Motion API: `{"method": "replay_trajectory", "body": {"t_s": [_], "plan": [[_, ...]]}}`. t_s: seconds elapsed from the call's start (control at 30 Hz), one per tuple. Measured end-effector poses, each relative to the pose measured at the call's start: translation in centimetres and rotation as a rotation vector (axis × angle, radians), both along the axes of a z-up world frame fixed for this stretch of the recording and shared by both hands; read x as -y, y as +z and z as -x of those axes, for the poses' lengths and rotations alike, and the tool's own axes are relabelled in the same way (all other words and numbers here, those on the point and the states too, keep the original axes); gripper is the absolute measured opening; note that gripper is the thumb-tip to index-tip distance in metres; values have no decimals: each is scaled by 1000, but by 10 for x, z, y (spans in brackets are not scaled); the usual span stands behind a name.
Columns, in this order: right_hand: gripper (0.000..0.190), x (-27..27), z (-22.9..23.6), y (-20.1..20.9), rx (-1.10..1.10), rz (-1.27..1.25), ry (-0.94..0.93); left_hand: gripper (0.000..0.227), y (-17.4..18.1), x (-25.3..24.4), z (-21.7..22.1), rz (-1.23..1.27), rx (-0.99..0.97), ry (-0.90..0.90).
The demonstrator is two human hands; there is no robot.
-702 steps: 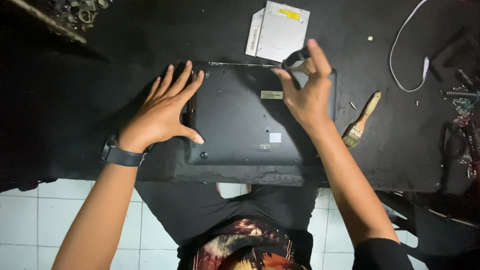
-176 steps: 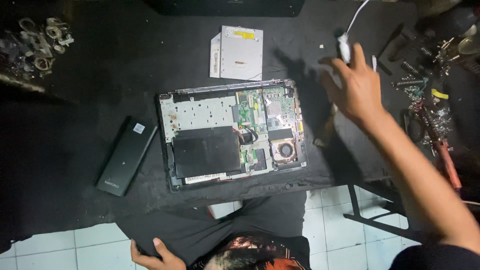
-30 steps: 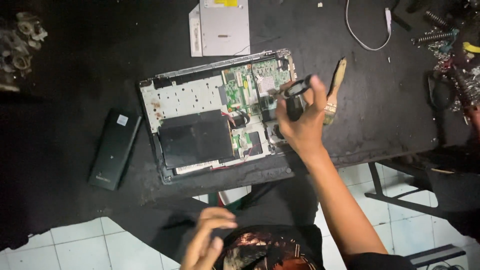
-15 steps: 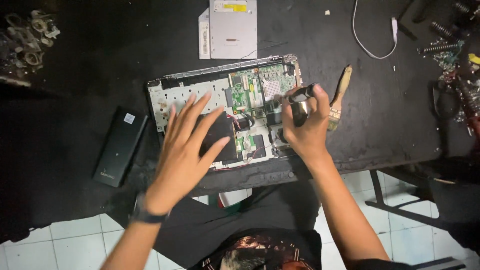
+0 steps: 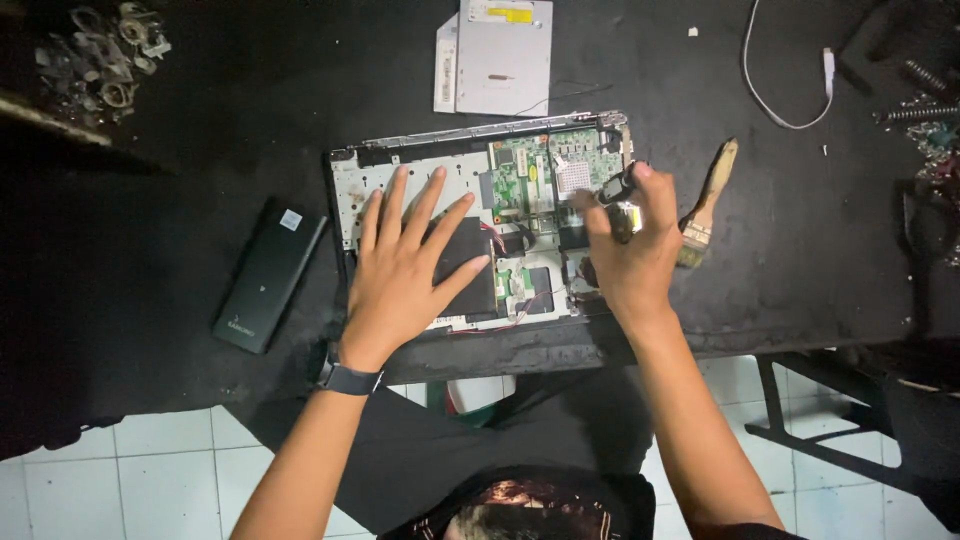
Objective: The person cleans a laptop hard drive with a brush, then uses a screwdriver to remove screws from the back of a laptop. They remove the back cover to expose the internal components and continue to unscrew parts inside the laptop.
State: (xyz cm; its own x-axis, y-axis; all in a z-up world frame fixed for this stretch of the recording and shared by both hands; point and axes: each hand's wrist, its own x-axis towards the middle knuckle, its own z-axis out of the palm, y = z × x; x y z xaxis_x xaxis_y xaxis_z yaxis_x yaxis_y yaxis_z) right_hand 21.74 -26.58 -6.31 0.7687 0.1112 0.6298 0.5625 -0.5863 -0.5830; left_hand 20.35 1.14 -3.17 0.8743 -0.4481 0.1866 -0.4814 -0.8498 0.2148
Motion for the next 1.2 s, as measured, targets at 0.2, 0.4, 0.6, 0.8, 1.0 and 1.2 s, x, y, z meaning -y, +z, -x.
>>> {"method": "replay_trajectory", "body": {"t_s": [0.2,0.4,0.6,0.8,1.0,1.2], "plan": [[87,-5,-7,0,46,34,35,67,-1,1,-2,8,2,10],[78,-5,0,7,-49,-42,23,67,0,0,-2,3,3,0],[93,-2,1,7,32,-22,-134,67,2,1,-1,26,-18,-9],[82,-4,0,11,8,-94,-18,65,4,1,-4,47,-38,-8],[75,-9,3,17,-43,-169,-38,65,3,0,-2,64,-26,-1],[85,-4,2,12,15,-78,-92,66,2,0,-2,69,-43,0]]}}
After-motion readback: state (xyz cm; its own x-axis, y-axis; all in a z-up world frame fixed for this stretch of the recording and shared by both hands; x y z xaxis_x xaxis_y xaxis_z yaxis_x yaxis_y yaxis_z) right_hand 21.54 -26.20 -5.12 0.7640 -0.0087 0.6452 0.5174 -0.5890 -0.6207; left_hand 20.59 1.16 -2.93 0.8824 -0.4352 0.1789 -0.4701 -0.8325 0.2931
